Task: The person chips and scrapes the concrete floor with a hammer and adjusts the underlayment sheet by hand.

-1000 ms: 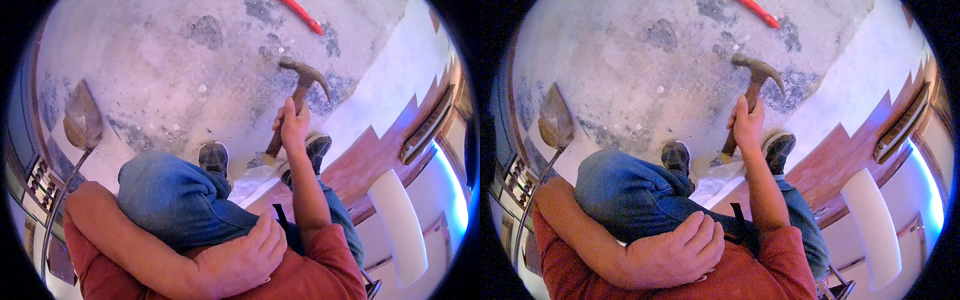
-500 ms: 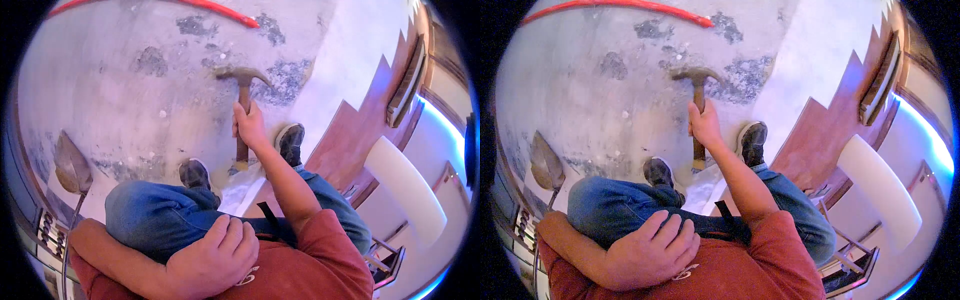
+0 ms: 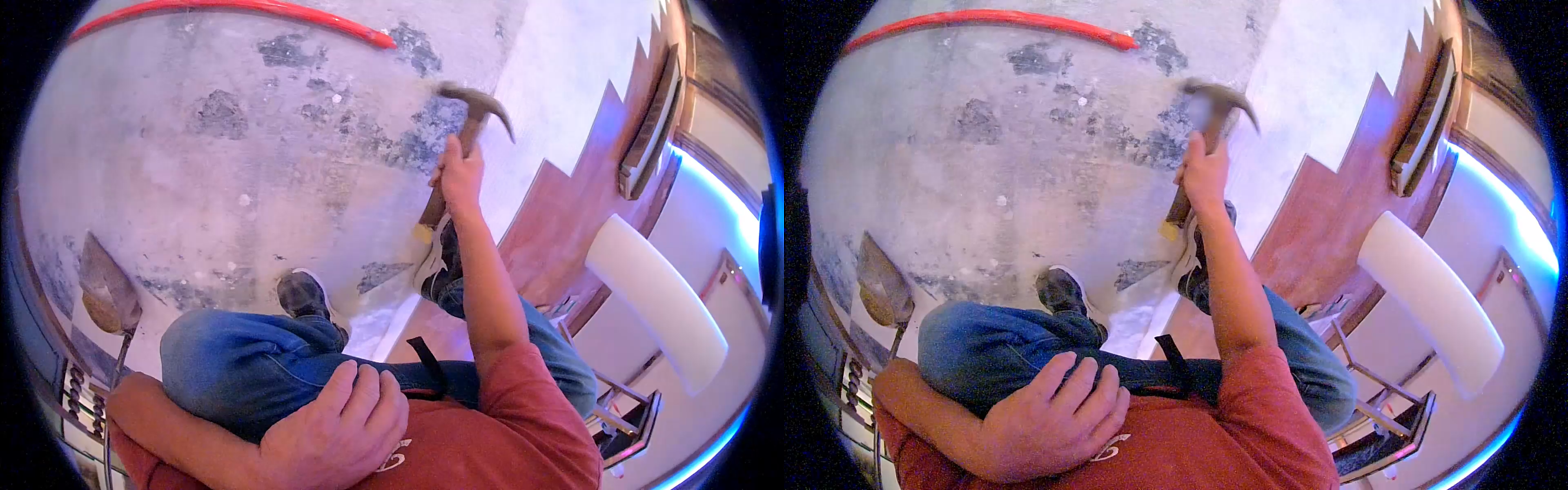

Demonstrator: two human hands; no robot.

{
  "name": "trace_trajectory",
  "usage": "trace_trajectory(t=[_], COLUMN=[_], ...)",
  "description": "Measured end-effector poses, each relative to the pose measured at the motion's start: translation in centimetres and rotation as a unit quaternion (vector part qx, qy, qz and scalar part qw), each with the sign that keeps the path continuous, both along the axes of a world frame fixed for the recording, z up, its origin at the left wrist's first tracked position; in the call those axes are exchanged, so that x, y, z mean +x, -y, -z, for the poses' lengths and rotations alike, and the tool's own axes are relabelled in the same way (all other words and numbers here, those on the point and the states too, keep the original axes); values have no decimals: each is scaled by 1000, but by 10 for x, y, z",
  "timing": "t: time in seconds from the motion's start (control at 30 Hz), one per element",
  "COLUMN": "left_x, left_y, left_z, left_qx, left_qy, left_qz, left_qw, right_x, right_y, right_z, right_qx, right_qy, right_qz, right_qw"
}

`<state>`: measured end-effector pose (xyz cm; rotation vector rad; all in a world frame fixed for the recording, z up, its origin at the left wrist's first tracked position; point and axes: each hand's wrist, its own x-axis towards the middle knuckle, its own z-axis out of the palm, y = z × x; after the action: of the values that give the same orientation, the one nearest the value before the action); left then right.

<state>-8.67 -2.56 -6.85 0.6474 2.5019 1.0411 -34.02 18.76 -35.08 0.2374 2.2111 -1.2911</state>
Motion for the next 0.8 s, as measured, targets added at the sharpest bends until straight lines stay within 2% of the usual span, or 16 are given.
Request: trace_trajectory(t=[0.03, 0.1, 0.17, 0.2, 0.27, 0.37, 0.43, 0.5, 0.57, 0.63, 0.7, 0.8], left_x=[0, -1, 0, -1, -3, -2, -2, -1, -1, -3, -4, -4], left_y=[-1, 0, -1, -2, -2, -3, -3, -3, -5, -2, 0, 1], left_z=[0, 2, 6, 4, -1, -2, 0, 1, -1, -2, -3, 0], left_qx=[10, 16, -123, -122, 3, 7, 8, 15, 13, 20, 25, 22], left_qy=[11, 23, -108, -104, 31, 25, 19, 22, 32, 36, 36, 20], left_qz=[-9, -20, 75, 73, -16, -18, -19, -25, -31, -27, -20, -9], left_qw=[1000, 999, 984, 984, 999, 999, 1000, 999, 999, 999, 999, 1000], right_x=[2, -6, -7, -8, -12, -16, -20, -22, -17, -15, -18, -21], right_y=[-1, 0, -1, 0, 2, 6, 10, 7, 5, 11, 12, 18], right_z=[3, -5, -13, -10, -2, -3, -13, -10, -5, -2, -4, -10], right_qx=[47, 60, 9, -10, -8, 30, 41, 34, -42, -31, 13, 1], right_qy=[20, 31, -13, -34, -51, -46, 53, 46, -38, -49, 80, 42], right_qz=[-47, -59, -47, -20, -13, -26, -30, -33, 26, 49, -42, -30], right_qw=[998, 996, 999, 999, 999, 998, 997, 998, 998, 997, 996, 999])
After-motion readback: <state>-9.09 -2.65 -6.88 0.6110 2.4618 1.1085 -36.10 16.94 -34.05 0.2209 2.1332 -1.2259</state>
